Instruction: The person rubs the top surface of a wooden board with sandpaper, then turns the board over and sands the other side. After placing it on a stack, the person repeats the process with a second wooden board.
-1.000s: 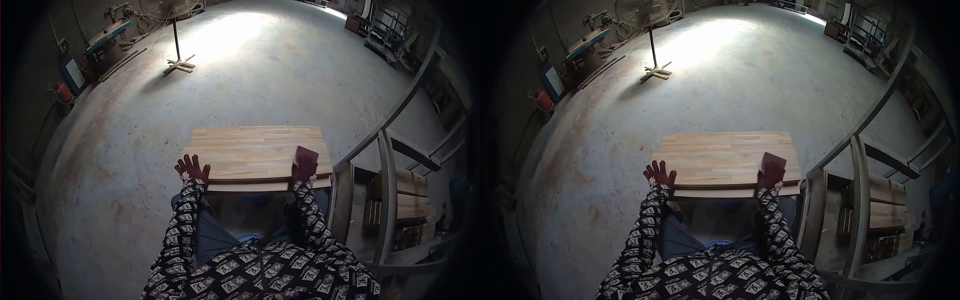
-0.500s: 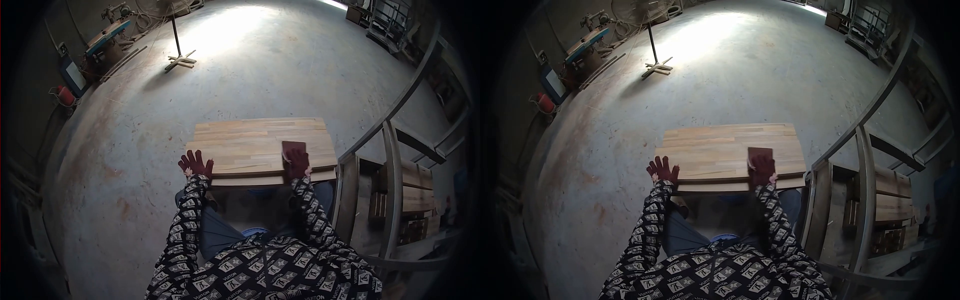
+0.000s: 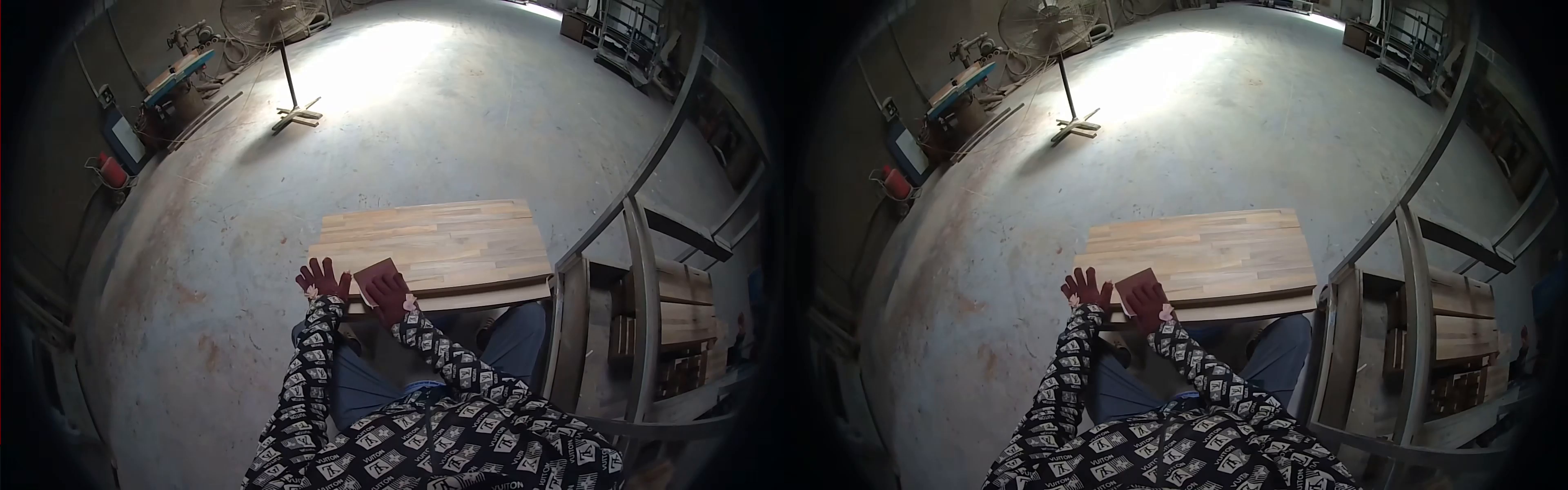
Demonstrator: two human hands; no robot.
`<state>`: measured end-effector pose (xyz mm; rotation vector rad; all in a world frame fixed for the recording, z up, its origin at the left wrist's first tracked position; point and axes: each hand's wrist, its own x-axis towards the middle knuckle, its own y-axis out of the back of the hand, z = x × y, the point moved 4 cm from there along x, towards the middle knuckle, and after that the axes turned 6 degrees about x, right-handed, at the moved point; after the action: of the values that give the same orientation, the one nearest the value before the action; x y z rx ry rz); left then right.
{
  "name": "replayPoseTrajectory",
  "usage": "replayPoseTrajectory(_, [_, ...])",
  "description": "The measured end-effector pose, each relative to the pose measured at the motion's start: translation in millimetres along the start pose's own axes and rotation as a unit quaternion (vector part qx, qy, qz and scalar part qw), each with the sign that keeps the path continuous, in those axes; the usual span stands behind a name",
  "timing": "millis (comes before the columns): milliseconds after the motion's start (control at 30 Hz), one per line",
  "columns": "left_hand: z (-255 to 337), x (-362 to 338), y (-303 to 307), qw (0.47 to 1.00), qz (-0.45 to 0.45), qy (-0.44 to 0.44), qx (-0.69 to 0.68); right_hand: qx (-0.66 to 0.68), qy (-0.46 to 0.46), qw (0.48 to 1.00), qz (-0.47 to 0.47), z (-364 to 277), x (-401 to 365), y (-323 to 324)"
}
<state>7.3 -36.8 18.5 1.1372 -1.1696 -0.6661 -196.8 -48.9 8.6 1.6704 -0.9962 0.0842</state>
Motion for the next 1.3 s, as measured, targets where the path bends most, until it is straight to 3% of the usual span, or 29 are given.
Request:
replayPoseTrajectory(100, [0.4, 1.2, -0.4, 1.0, 0.003, -0.001, -0.003, 0.02, 0.016, 0.999, -0.029, 14.9, -9.1, 15.8])
replayPoseTrajectory(200, [-0.3, -0.4, -0.6, 1.0, 0.014, -0.003, -0.016, -0.038, -0.064, 0.996, 0.054, 83.6, -48.3, 75.7])
replayPoseTrajectory(233, [1.3, -1.1, 0.0, 0.999, 0.033, -0.007, -0.025, -0.123, -0.076, 0.986, 0.081, 120.8, -72.3, 88.4])
replayPoseTrajectory(367, [3.5, -1.4, 5.5, 0.999, 0.038, -0.005, -0.031, -0.242, -0.247, 0.933, 0.103, 218.0, -140.2, 180.5])
replayPoseTrajectory(433, [2.5, -2.5, 2.9, 0.999, 0.044, -0.006, -0.03, -0.225, -0.392, 0.891, 0.035, 228.8, -138.5, 202.3])
replayPoseTrajectory(500, [3.5, -1.1, 7.7, 0.999, 0.047, -0.007, -0.022, -0.331, -0.363, 0.857, 0.153, 243.1, -145.5, 148.1])
replayPoseTrajectory(567, [4.1, 0.2, 9.2, 0.999, 0.035, -0.008, -0.026, -0.294, -0.233, 0.905, 0.199, 191.8, -108.3, 88.4])
replayPoseTrajectory(600, [3.1, -0.2, 5.5, 0.999, 0.034, -0.005, -0.022, -0.284, -0.201, 0.922, 0.17, 154.1, -82.3, 60.9])
replayPoseTrajectory(667, [-0.6, 0.3, 0.9, 1.0, 0.013, 0.0, -0.011, -0.077, -0.183, 0.98, 0.028, 65.5, -23.7, 39.6])
replayPoseTrajectory(700, [-0.8, 0.7, -1.0, 1.0, 0.016, -0.006, -0.004, -0.029, -0.092, 0.993, 0.062, 44.4, -21.2, 4.1])
replayPoseTrajectory(733, [-1.5, 0.8, -4.0, 1.0, 0.013, -0.005, 0.0, 0.008, -0.039, 0.998, -0.04, 14.5, -7.9, -4.8])
replayPoseTrajectory(833, [-2.5, 1.5, -3.9, 1.0, 0.002, -0.003, 0.006, 0.038, 0.015, 0.998, -0.049, 0.0, -5.1, -1.1])
replayPoseTrajectory(967, [-0.1, -0.1, 0.8, 1.0, -0.013, 0.004, -0.017, -0.016, -0.064, 0.996, 0.053, 81.6, -41.7, 78.3])
replayPoseTrajectory(1000, [1.4, -0.5, 2.8, 1.0, -0.002, 0.002, -0.015, -0.082, -0.073, 0.99, 0.084, 131.9, -68.3, 79.5])
replayPoseTrajectory(1100, [3.5, -1.8, 4.5, 1.0, 0.023, -0.002, -0.021, -0.197, -0.2, 0.955, 0.1, 196.6, -111.9, 161.4])
replayPoseTrajectory(1133, [3.9, -1.7, 4.2, 0.999, 0.028, -0.004, -0.02, -0.24, -0.182, 0.94, 0.159, 220.4, -130.2, 174.5])
replayPoseTrajectory(1167, [4.1, -1.2, 4.9, 0.999, 0.033, -0.006, -0.019, -0.211, -0.278, 0.933, 0.089, 225.4, -130.7, 197.1])
replayPoseTrajectory(1233, [4.4, 0.0, 7.4, 0.999, 0.023, -0.001, -0.022, -0.293, -0.326, 0.888, 0.138, 269.6, -149.0, 165.2])
replayPoseTrajectory(1300, [4.3, 0.2, 9.9, 0.999, 0.033, -0.003, -0.017, -0.334, -0.289, 0.877, 0.19, 241.8, -125.0, 114.6])
